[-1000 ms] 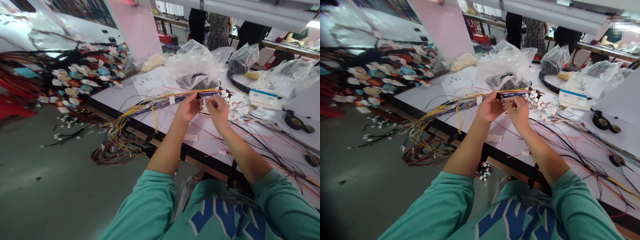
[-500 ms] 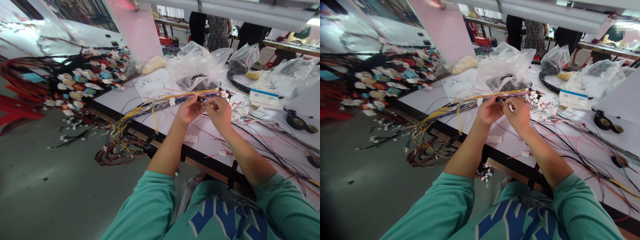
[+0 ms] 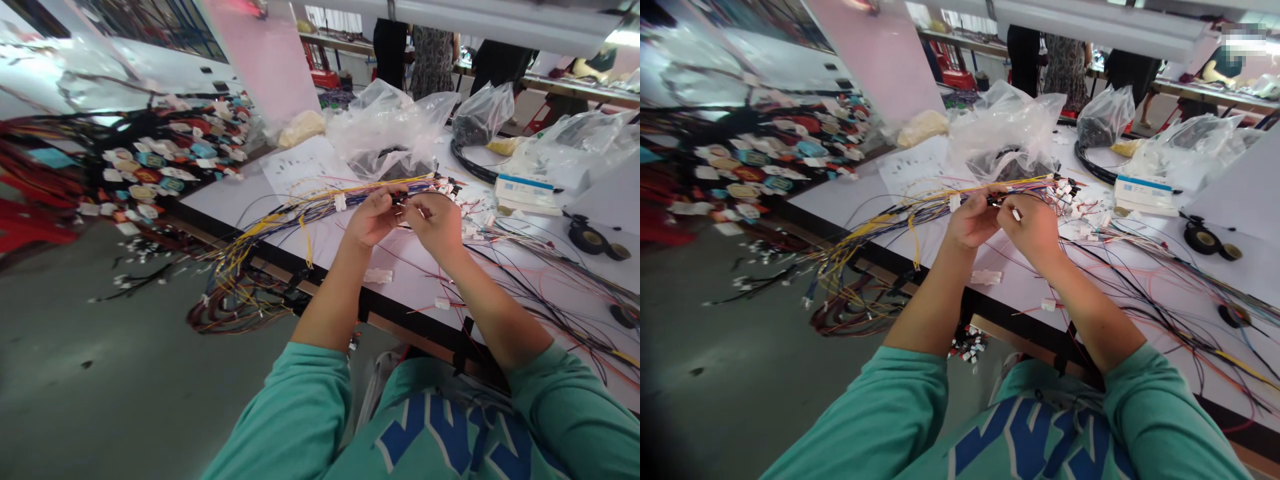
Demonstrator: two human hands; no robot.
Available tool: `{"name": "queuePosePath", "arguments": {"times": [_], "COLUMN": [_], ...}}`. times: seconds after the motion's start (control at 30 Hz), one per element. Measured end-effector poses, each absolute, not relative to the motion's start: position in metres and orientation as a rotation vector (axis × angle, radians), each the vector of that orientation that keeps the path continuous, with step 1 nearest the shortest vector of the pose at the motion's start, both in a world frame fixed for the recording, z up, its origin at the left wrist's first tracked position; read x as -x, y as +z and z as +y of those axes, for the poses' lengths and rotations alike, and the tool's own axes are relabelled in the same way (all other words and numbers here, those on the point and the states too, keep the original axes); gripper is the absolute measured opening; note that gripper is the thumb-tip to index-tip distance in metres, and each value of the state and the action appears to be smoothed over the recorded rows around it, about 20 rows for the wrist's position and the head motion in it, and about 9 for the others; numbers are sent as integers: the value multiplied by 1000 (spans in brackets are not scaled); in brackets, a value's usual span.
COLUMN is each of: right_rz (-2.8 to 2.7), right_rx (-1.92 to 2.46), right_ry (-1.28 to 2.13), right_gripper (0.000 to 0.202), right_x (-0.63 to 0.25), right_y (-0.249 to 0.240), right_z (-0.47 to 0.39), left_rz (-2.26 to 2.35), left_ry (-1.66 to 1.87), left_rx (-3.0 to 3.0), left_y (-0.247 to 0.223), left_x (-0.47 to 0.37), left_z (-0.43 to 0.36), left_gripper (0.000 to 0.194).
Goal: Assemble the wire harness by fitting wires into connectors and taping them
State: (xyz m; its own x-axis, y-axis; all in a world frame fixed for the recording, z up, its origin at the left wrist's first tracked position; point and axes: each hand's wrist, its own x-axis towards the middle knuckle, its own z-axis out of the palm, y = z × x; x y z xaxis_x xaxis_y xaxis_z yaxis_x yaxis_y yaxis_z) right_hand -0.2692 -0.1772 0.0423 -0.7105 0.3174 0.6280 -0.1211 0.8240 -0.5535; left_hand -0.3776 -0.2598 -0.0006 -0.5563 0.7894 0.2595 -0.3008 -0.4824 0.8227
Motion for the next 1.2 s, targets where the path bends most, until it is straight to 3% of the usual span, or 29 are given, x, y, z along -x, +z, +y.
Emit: {"name": "queuePosePath", "arguments": {"times": [0.27,0.63,1.2], "right_rz": [-2279,-2363,-2477], "right_rx": [115,120,112], "right_ry": [676,648,595], "right_gripper": [16,17,20], "right_x": [268,265,262], "right_y": [43,44,48], "right_z": [-177,-181,-173], "left_rz": [960,1048,1111], "left_ry": [2083,2125,2154], "left_rx": [-1002,-769,-894], "left_y": [-4,3,1], "left_x": [381,371,373], "left_z": [-257,-260,-257], "left_gripper": [53,41,50]}}
